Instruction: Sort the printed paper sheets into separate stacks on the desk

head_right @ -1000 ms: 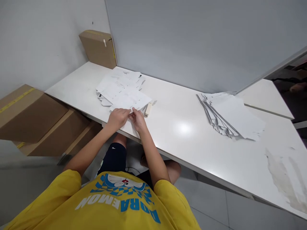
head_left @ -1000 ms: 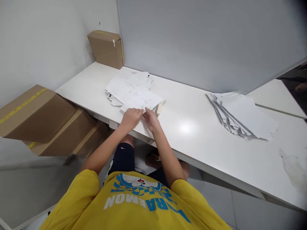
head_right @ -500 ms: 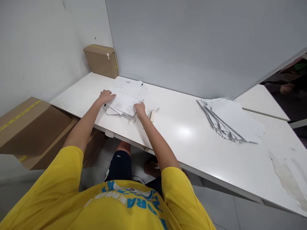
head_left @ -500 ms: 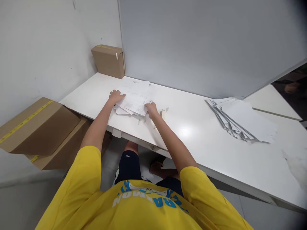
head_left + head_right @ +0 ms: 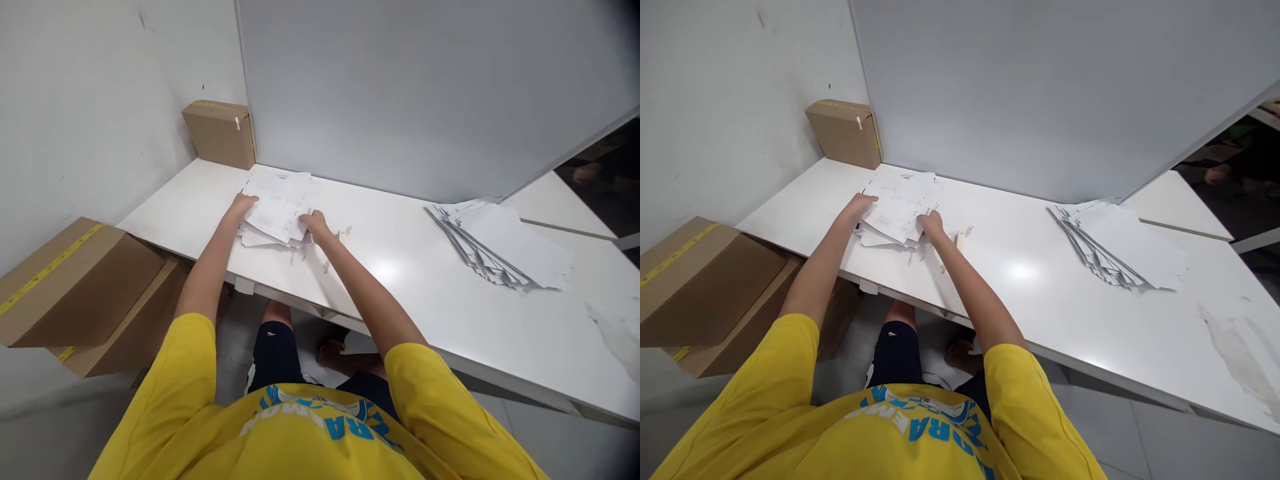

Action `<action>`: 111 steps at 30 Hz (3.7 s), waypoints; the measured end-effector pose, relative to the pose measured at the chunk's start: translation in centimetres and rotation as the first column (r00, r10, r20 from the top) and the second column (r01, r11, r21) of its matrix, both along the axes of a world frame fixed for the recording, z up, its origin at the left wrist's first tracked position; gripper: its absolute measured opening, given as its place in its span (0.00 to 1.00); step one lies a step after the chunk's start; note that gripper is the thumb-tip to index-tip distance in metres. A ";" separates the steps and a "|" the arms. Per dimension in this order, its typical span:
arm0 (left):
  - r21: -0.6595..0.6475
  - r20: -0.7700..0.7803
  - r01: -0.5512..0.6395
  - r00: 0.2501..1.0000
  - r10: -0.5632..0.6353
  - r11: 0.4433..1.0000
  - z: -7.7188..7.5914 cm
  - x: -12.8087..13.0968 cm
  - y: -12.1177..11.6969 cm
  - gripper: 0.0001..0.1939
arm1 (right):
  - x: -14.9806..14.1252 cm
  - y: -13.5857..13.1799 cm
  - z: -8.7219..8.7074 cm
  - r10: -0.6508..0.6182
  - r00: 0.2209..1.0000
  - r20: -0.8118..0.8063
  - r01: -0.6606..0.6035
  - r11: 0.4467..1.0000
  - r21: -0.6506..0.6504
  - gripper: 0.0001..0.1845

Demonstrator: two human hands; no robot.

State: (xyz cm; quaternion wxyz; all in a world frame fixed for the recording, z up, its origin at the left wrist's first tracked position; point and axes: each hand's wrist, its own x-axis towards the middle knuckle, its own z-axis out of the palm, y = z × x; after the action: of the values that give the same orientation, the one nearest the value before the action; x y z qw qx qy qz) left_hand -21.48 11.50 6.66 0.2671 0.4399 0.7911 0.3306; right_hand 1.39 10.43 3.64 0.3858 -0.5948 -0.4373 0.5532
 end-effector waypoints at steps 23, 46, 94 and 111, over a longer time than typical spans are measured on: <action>0.117 0.665 0.249 0.699 -0.262 0.961 -1.9 2.3 -15.2 0.29 | 4.6 -5.6 1.7 0.106 0.930 -0.351 -0.131 0.990 -0.050 0.13; 0.567 0.424 -0.033 0.869 -0.257 0.823 -4.1 5.1 -16.6 0.31 | 5.3 -8.2 -2.4 0.179 0.860 -0.477 -0.185 0.982 0.033 0.18; 0.757 0.086 0.298 0.836 -0.541 0.581 1.5 17.6 -15.7 0.53 | 16.3 -17.2 0.4 0.019 0.970 -0.244 0.089 0.900 0.426 0.20; 0.840 -0.021 0.215 0.930 -0.366 0.499 -2.8 20.5 -16.0 0.65 | 18.3 -17.1 -2.7 -0.091 0.966 -0.244 0.206 0.840 0.502 0.13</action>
State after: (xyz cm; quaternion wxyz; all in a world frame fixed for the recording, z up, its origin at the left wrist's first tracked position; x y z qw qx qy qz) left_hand -0.97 -4.46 3.83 0.1420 0.6121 0.4304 0.6480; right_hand 19.64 -6.69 0.97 0.6189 -0.4377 -0.4803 0.4412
